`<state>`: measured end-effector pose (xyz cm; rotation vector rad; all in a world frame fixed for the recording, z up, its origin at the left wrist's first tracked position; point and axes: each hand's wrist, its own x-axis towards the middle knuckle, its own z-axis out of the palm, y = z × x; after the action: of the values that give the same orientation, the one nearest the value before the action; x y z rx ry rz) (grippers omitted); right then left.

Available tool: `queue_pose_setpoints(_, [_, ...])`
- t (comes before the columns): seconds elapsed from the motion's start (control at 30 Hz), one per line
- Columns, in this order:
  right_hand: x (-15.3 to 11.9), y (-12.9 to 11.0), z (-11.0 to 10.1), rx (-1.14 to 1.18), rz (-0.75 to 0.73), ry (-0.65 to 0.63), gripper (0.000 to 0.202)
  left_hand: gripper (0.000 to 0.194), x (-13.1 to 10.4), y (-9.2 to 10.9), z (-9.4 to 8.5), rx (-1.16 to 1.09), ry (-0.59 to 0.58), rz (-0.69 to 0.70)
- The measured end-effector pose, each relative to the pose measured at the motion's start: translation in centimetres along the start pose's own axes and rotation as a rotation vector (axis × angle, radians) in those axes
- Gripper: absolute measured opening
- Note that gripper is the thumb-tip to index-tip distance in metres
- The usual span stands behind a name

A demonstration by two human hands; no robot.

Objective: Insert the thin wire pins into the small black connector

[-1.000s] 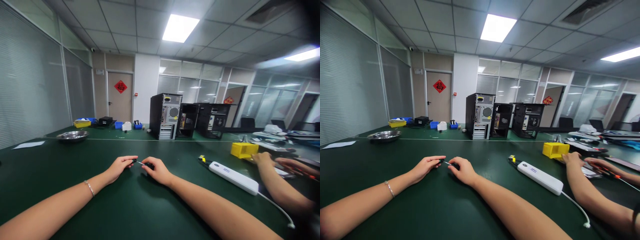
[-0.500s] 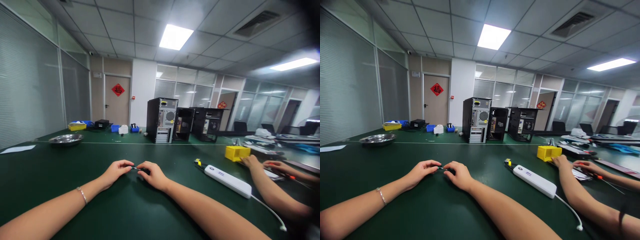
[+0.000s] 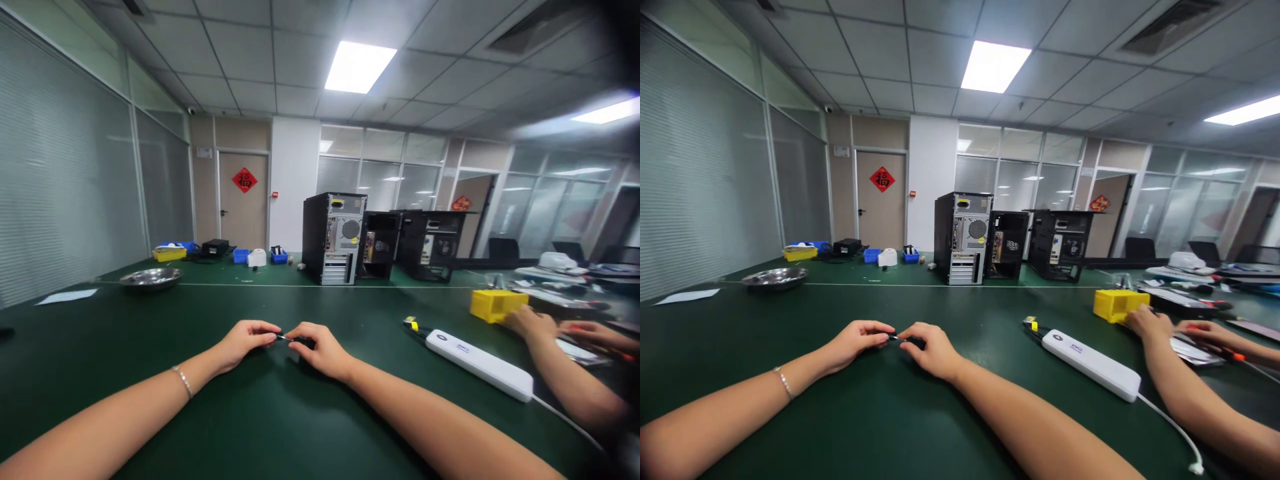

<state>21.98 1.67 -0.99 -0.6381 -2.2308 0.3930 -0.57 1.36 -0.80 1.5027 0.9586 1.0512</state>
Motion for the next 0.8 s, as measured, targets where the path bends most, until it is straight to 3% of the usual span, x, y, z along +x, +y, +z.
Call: queue_pose_setpoints(0.8, [0.0,0.1,0.0,0.109,0.050,-0.012,0.019,0.032,-0.4,0.6,0.1,-0.031,-0.050,-0.043])
